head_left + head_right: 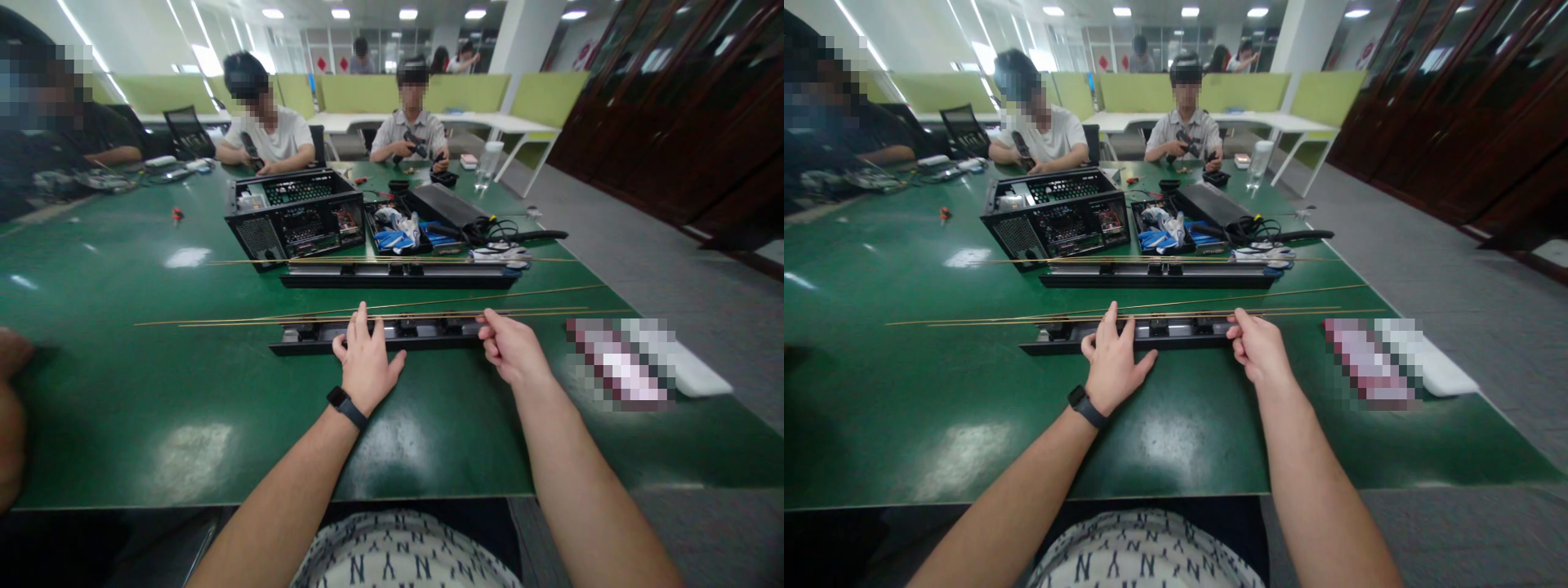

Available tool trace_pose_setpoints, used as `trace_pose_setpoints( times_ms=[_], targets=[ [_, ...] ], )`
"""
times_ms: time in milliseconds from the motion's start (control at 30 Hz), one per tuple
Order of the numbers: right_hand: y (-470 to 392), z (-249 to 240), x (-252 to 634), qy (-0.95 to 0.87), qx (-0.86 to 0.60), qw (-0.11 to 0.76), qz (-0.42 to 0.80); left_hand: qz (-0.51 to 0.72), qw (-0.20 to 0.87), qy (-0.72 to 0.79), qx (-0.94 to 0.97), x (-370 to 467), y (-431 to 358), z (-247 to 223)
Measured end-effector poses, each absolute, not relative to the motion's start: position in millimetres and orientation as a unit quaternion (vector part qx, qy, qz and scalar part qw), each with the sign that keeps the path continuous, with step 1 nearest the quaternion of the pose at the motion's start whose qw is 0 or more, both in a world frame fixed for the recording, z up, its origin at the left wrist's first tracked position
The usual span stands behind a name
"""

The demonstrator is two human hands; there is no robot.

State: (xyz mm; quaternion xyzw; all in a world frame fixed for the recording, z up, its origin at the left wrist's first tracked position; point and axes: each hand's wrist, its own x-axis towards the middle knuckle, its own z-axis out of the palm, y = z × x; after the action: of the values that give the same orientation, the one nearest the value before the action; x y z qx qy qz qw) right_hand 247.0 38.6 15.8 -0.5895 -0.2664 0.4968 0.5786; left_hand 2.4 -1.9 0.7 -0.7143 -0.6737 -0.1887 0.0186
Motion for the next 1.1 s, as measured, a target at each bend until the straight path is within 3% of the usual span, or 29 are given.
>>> trace_pose_setpoints(
  times_ms=[1100],
  targets=[
    [39.5, 16.6, 250.5, -0.241, -0.596, 0.604, 0.471, -0.181, 0.022, -0.676, -0.714, 2.3, -1.9, 1.4]
  ],
)
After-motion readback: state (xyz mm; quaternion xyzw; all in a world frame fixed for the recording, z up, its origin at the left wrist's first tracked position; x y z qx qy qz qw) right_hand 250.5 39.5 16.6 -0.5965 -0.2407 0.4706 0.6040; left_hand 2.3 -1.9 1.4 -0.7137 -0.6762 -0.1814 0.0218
